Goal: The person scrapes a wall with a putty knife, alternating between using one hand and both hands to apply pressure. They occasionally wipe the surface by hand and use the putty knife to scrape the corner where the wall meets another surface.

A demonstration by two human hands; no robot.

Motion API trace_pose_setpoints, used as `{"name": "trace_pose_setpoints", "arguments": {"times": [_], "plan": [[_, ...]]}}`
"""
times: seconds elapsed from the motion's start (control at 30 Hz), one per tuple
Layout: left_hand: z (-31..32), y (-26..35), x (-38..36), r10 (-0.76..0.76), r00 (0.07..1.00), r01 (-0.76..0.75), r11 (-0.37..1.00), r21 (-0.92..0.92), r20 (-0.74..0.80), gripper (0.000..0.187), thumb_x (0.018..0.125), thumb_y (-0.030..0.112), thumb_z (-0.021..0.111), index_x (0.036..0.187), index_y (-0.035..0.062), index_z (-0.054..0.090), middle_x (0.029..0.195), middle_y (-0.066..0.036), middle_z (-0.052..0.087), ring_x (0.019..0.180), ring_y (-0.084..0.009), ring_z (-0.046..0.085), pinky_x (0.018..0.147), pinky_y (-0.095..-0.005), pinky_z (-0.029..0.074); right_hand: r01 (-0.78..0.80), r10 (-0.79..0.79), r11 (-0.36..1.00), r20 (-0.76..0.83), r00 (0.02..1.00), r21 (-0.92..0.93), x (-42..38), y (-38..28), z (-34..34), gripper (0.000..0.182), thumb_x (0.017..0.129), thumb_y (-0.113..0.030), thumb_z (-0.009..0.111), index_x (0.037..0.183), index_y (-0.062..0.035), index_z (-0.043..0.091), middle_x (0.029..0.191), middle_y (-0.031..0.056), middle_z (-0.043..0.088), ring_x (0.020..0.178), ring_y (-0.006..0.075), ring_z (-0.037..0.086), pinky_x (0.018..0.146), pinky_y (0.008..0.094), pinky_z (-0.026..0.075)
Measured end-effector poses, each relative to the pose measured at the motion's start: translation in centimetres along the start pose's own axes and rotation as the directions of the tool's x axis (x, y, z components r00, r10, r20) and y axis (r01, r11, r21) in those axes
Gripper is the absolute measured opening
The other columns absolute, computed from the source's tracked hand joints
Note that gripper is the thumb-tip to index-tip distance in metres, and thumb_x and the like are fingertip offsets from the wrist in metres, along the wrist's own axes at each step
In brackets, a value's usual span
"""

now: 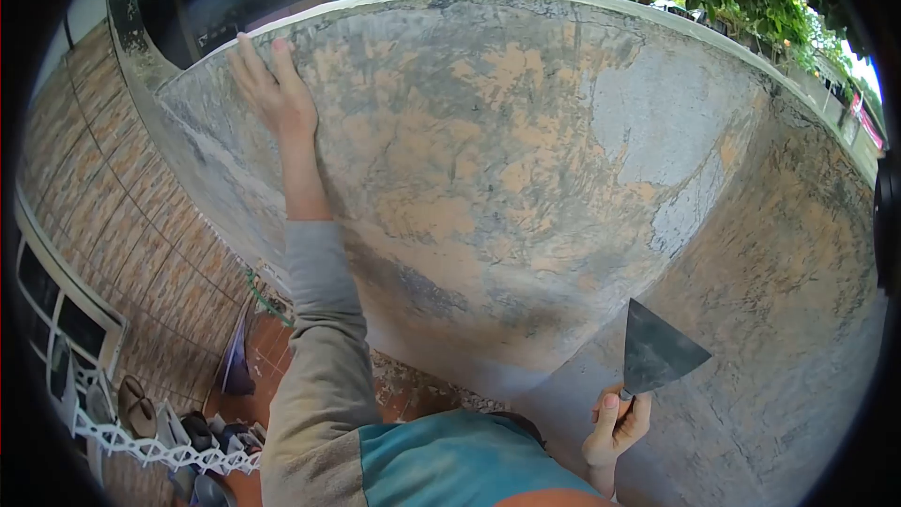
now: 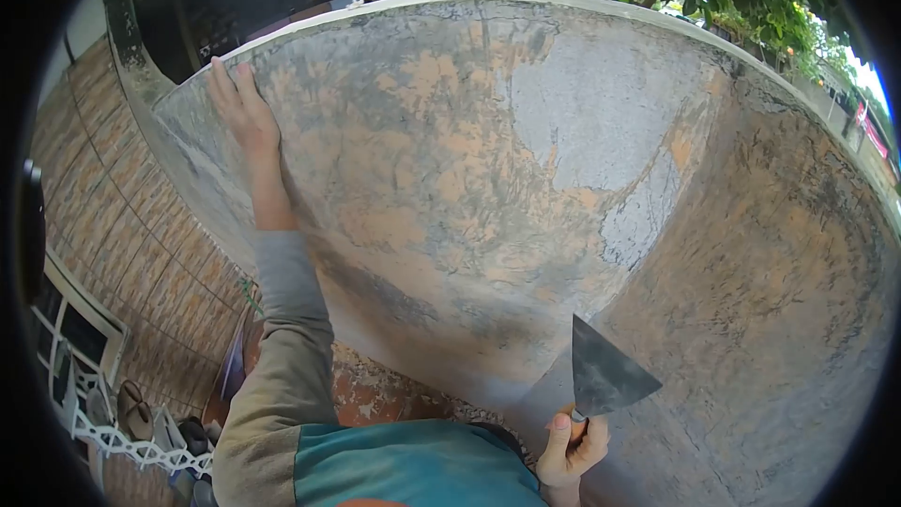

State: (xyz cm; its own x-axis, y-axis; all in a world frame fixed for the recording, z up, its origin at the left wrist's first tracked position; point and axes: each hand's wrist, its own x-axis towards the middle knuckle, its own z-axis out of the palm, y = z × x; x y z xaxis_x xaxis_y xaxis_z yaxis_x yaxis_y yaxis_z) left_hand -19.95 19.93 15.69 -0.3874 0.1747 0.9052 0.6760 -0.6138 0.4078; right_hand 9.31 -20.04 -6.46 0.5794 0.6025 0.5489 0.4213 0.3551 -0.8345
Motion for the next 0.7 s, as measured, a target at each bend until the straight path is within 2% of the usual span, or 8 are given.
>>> {"name": "trace_pose_setpoints", "arguments": {"times": [0.03, 0.13, 0.2, 0.3, 0.4, 0.47, 0.6, 0.7], "plan": [[-0.5, -0.7, 0.4, -0.251, 0.964, 0.253, 0.967, 0.011, -0.082, 0.085, 0.1, 0.059, 0.042, 0.156, -0.003, 0.023, 0.162, -0.029, 0.016, 0.151, -0.0452, 0.01, 0.122, -0.0535, 0.012, -0.073, 0.072, 0.996, 0.019, 0.997, 0.044, 0.1, 0.0, 0.3, 0.032, 0.099, -0.014, 0.058, 0.123, 0.0074, 0.055, 0.064, 0.003, 0.055, 0.055, 0.0082, 0.044, 0.055, 0.0238, 0.034], [-1.0, 6.1, -7.6, 0.289, 0.947, -0.295, 0.955, 0.024, 0.14, 0.087, 0.101, 0.062, 0.032, 0.157, -0.0031, 0.016, 0.163, -0.031, 0.008, 0.152, -0.0444, 0.002, 0.123, -0.0551, 0.003, -0.099, 0.094, 0.991, 0.057, 0.994, 0.088, 0.5, 0.1, 1.1, 0.032, 0.1, -0.014, 0.057, 0.124, 0.0063, 0.054, 0.065, 0.002, 0.053, 0.057, 0.0072, 0.044, 0.055, 0.0229, 0.033], [-2.9, 10.0, -15.2, 0.697, 0.556, -0.652, 0.704, -0.282, 0.453, 0.089, 0.094, 0.073, 0.039, 0.16, 0.0146, 0.024, 0.166, -0.021, 0.013, 0.153, -0.0409, 0.008, 0.122, -0.0578, -0.001, 0.002, -0.012, 0.996, 0.114, 0.993, 0.086, 1.4, 0.6, 1.9, 0.029, 0.104, -0.016, 0.051, 0.125, 0.0034, 0.053, 0.066, 0.001, 0.051, 0.054, 0.0045, 0.04, 0.05, 0.0206, 0.031], [-1.7, 7.0, -13.9, 0.881, 0.376, -0.84, 0.455, -0.295, 0.288, 0.085, 0.091, 0.074, 0.043, 0.159, 0.023, 0.029, 0.167, -0.018, 0.014, 0.154, -0.0384, 0.01, 0.122, -0.0576, 0.002, 0.037, -0.06, 0.99, 0.177, 0.982, 0.133, 1.7, 0.0, 2.4, 0.032, 0.104, -0.017, 0.05, 0.126, 0.0052, 0.053, 0.067, 0.0024, 0.054, 0.054, 0.0056, 0.042, 0.05, 0.0213, 0.032], [-2.9, 2.6, -5.4, 0.57, 0.793, -0.574, 0.817, -0.048, 0.216, 0.087, 0.094, 0.065, 0.05, 0.158, 0.009, 0.03, 0.165, -0.021, 0.019, 0.153, -0.0392, 0.014, 0.121, -0.0582, 0.01, 0.123, -0.154, 0.98, 0.207, 0.966, 0.155, 1.9, -0.2, 2.9, 0.035, 0.104, -0.016, 0.048, 0.129, 0.0075, 0.051, 0.07, 0.0053, 0.057, 0.053, 0.0073, 0.044, 0.05, 0.0223, 0.033], [-3.2, -2.9, -1.3, 0.292, 0.949, -0.302, 0.95, 0.077, 0.123, 0.08, 0.1, 0.06, 0.041, 0.158, 0.0074, 0.026, 0.164, -0.024, 0.016, 0.151, -0.0432, 0.015, 0.12, -0.059, 0.014, 0.146, -0.175, 0.977, 0.197, 0.965, 0.154, 1.6, -0.6, 3.7, 0.037, 0.104, -0.016, 0.046, 0.131, 0.0083, 0.049, 0.072, 0.0072, 0.059, 0.052, 0.0078, 0.044, 0.049, 0.0225, 0.033], [-3.9, -7.3, 0.0, -0.039, 0.999, 0.038, 0.996, 0.081, 0.011, 0.071, 0.105, 0.045, 0.04, 0.157, 0.0006, 0.024, 0.162, -0.029, 0.017, 0.15, -0.0473, 0.013, 0.12, -0.0578, 0.013, 0.184, -0.207, 0.972, 0.158, 0.966, 0.145, 3.5, -2.4, 5.4, 0.039, 0.104, -0.013, 0.046, 0.135, 0.0092, 0.046, 0.08, 0.0111, 0.062, 0.053, 0.0091, 0.045, 0.05, 0.0238, 0.034], [-4.3, -2.9, -2.5, 0.282, 0.955, -0.28, 0.959, -0.034, 0.094, 0.072, 0.103, 0.044, 0.041, 0.157, -0.0009, 0.025, 0.163, -0.027, 0.016, 0.151, -0.0475, 0.011, 0.12, -0.0583, 0.012, 0.353, -0.341, 0.935, 0.225, 0.913, -0.016, 7.4, -4.6, 6.1, 0.036, 0.103, -0.01, 0.046, 0.134, 0.0084, 0.047, 0.086, 0.0119, 0.064, 0.056, 0.0115, 0.046, 0.053, 0.0255, 0.036]]}}
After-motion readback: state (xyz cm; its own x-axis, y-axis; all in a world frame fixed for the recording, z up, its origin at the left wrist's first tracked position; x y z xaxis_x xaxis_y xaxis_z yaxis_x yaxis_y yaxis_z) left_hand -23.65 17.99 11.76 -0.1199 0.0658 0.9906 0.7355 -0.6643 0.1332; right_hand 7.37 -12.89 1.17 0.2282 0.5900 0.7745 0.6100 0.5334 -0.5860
